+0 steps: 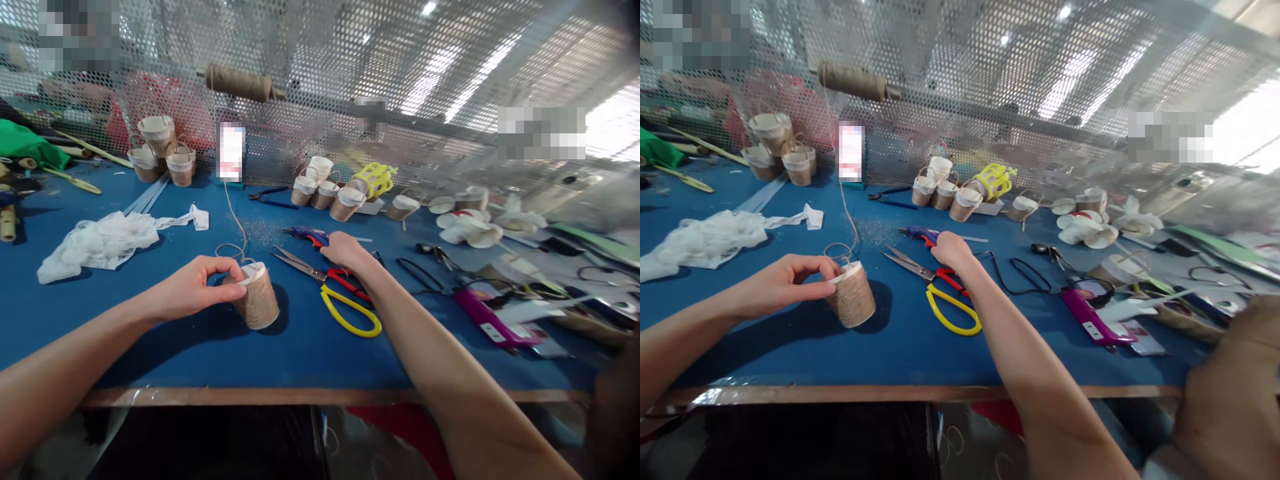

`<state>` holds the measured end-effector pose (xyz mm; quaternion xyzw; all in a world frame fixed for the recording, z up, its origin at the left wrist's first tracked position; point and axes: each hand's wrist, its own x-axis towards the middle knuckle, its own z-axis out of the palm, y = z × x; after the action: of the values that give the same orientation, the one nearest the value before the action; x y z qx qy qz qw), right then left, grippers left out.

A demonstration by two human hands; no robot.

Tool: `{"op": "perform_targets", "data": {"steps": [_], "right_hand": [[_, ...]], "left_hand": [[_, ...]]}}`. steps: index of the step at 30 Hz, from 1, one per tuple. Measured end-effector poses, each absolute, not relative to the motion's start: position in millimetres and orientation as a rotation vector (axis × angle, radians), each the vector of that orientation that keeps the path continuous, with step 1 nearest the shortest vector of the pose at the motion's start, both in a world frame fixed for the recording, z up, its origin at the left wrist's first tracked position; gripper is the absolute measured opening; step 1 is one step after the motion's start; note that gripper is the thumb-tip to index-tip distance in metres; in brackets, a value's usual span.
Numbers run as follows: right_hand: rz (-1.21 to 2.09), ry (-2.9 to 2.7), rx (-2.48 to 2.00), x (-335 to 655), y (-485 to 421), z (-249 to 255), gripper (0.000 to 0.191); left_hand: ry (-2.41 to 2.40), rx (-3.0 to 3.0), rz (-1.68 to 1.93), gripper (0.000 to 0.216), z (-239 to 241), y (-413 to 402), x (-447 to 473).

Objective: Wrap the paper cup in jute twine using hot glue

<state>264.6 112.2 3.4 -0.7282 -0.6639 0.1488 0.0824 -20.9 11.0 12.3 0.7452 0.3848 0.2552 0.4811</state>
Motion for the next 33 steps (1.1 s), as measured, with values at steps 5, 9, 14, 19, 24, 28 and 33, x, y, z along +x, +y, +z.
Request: {"op": "perform_targets", "data": {"steps": [5,9,14,19,24,28,33], "right_hand": [[0.66,-1.867,-2.044,263,106,11,0.014],[0.791,-1.735,-1.766,255,80,32,0.011],[1.082,-1.598,-1.488,240,36,52,0.013],[1.214,-1.699,-1.294,230,6,50,0.015],[1.093,-1.842,-1.409,229,-9,49,0.018],[0.958,-1.89,-1.596,227,-14,48,0.022],[0.839,-1.959,-1.587,224,-15,40,0.027]], "left_hand": [[0.924,1.818,0.603,0.017,16,11,-21],[0.901,1.849,0.625,0.017,16,11,-21],[0.881,1.829,0.652,0.016,15,13,-20],[0.923,1.784,0.672,0.017,14,14,-20],[0.948,1.704,0.698,0.017,11,15,-18],[0.988,1.648,0.724,0.016,10,14,-16],[1.007,1.623,0.766,0.017,6,12,-15]]}}
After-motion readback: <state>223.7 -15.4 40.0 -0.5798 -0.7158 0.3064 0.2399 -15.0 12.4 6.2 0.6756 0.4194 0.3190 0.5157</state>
